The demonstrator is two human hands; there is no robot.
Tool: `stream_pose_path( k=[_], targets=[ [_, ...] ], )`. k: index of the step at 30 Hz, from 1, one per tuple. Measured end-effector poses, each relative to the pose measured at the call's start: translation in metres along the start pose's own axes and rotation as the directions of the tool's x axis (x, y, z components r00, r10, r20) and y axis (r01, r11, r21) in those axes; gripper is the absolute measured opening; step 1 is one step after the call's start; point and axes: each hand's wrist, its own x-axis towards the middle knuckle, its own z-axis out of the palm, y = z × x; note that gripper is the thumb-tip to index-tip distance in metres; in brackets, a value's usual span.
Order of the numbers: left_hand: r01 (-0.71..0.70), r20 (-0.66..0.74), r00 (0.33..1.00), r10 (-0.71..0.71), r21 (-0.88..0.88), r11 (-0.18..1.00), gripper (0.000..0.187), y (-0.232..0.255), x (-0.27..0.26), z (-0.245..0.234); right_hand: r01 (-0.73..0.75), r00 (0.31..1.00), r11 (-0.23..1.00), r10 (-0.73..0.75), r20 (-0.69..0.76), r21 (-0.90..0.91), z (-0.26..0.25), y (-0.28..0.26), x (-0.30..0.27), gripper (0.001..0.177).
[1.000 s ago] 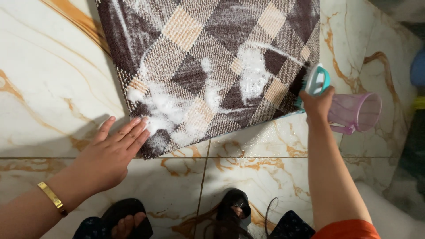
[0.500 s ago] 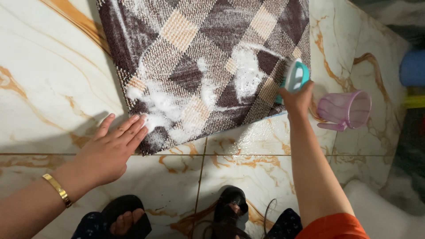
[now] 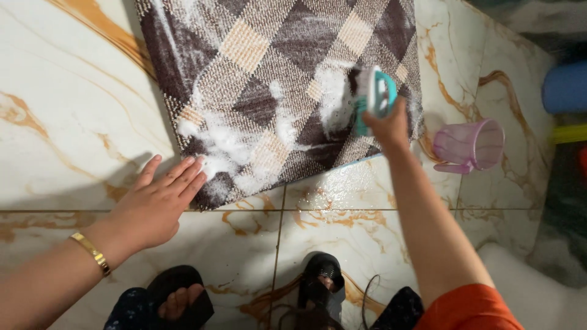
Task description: Scrubbing a floor mat with soap and a brush on the bathroom floor.
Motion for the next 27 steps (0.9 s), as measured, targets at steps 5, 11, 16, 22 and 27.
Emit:
stream_pose_path(
  k=[5,11,16,22,27],
  targets=[
    [-0.016,-0.080,0.997,0.010,-0.078,0.997,0.089,0.000,-0.004,0.003,-0.140,0.988,0.913,0.154,-0.005,0.383,-0.049,0.052,0.024,0.059],
    [0.001,-0.062,0.998,-0.002,-0.012,1.000,0.083,0.001,-0.001,0.003,-0.049,0.980,0.937,-0.021,-0.197,-0.346,-0.037,0.160,0.047,0.083],
    [-0.014,-0.042,0.999,0.011,-0.062,0.998,0.088,0.003,-0.001,0.000,-0.010,0.961,0.980,-0.046,-0.273,-0.198,0.015,0.070,0.010,0.075],
    [0.013,0.010,1.000,-0.013,0.005,1.000,0.086,0.005,0.000,-0.004,0.247,0.969,0.965,-0.249,-0.008,-0.091,0.079,-0.094,-0.069,0.066],
    [0.030,0.000,1.000,-0.030,0.025,0.999,0.086,0.007,-0.001,-0.004,0.387,0.920,0.918,-0.378,0.103,-0.089,0.088,-0.137,-0.098,0.087]
  ],
)
